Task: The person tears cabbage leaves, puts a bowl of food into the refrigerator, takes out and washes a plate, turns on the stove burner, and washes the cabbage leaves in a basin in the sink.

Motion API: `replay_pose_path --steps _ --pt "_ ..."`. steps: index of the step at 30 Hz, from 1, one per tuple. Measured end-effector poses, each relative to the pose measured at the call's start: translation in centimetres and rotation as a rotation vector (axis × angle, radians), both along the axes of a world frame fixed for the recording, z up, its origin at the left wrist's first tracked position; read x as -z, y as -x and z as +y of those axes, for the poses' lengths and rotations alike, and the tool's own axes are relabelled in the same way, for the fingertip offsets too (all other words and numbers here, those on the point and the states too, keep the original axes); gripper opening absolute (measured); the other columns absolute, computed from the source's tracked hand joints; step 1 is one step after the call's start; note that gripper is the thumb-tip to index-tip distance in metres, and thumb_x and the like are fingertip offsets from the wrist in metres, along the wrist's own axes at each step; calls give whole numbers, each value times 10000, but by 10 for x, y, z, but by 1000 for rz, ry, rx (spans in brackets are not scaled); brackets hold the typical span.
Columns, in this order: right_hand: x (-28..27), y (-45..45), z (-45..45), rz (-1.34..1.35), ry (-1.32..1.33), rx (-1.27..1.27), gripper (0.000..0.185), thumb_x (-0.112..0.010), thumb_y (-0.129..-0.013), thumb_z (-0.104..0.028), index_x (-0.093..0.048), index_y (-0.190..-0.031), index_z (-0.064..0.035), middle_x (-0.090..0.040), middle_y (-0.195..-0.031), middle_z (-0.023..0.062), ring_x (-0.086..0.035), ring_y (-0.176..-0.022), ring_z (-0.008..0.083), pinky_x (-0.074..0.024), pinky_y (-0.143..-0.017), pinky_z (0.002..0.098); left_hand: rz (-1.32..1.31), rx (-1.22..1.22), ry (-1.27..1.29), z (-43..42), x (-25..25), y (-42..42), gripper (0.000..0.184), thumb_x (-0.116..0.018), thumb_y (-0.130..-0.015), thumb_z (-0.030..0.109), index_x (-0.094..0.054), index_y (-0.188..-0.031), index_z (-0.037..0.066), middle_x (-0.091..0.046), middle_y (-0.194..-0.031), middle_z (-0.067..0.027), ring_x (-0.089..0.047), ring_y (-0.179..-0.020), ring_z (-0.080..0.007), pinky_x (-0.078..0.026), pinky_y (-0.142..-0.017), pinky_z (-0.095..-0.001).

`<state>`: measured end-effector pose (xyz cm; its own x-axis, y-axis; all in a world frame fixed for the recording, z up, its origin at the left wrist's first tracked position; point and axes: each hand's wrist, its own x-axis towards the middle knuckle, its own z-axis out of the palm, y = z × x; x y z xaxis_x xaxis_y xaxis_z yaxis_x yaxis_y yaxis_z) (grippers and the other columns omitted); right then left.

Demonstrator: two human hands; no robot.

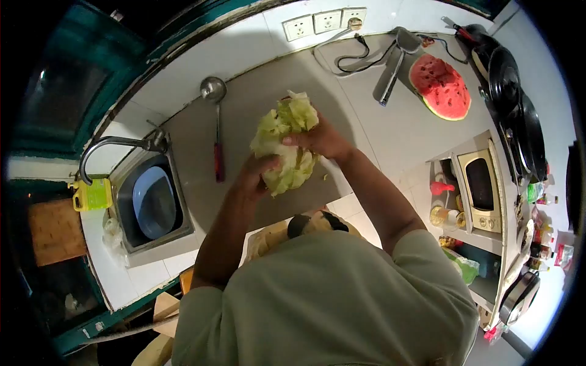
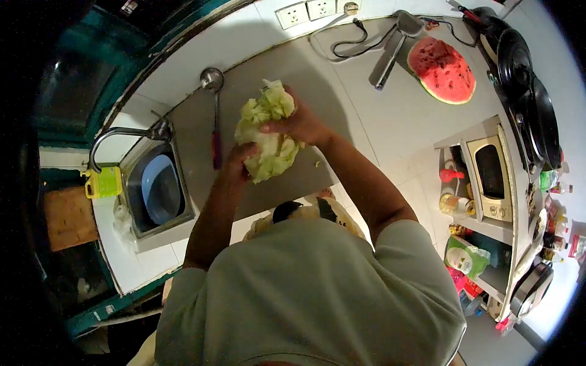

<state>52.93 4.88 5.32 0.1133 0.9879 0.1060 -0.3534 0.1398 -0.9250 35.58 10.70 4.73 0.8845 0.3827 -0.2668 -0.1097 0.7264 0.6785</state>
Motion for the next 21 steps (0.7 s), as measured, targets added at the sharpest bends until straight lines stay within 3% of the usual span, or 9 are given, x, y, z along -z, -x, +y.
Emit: replay_pose_path --steps 3,6,12,15,16,19,21 --pt "6 1 0 104 63 102 534 -662 -738 -50 -354 -1175 -56 -520 -1009 41 -496 -953 148 -423 -828 295 119 34 -131 3 -11 0 647 -643 -645 189 -375 -1208 18 -512 -1084 -96 -534 -960 -225 -462 -804 -362" --pt "6 10 0 107 -42 262 427 -622 -773 -49 -395 -1135 -55 -529 -952 27 -512 -896 132 -440 -789 293 192 41 -167 9 -16 2 630 -651 -630 166 -397 -1189 22 -526 -1063 -90 -538 -954 -218 -463 -799 -352" --pt "36 3 8 69 31 414 431 -596 -803 -84 -379 -1174 -64 -541 -922 11 -530 -847 126 -446 -776 291 159 85 -164 7 -13 2 618 -656 -627 169 -411 -1176 23 -535 -1060 -88 -543 -954 -213 -466 -794 -347" --pt "32 -1 -5 335 18 162 541 -618 -781 -63 -338 -1243 -85 -529 -1006 20 -511 -925 132 -429 -820 294 151 75 22 9 -5 2 629 -647 -638 191 -397 -1190 21 -532 -1069 -93 -544 -958 -223 -469 -792 -354" --pt "26 0 -7 259 6 122 574 -627 -771 -56 -324 -1257 -85 -518 -1033 25 -499 -951 135 -421 -834 297 150 66 109 9 -2 2 633 -643 -642 199 -392 -1195 20 -531 -1072 -95 -544 -960 -227 -470 -791 -356" --pt "11 -4 -14 71 -3 37 651 -654 -743 -41 -294 -1284 -78 -491 -1093 38 -466 -1014 141 -402 -865 303 94 69 -8 0 -6 2 639 -630 -658 226 -377 -1208 20 -523 -1084 -101 -545 -962 -235 -474 -786 -359" --pt "10 -12 -11 -6 18 14 674 -672 -725 -37 -289 -1279 -63 -478 -1105 44 -449 -1034 142 -394 -871 304 190 34 -60 -7 -21 2 640 -632 -659 215 -372 -1211 21 -519 -1089 -103 -544 -961 -235 -473 -788 -358"
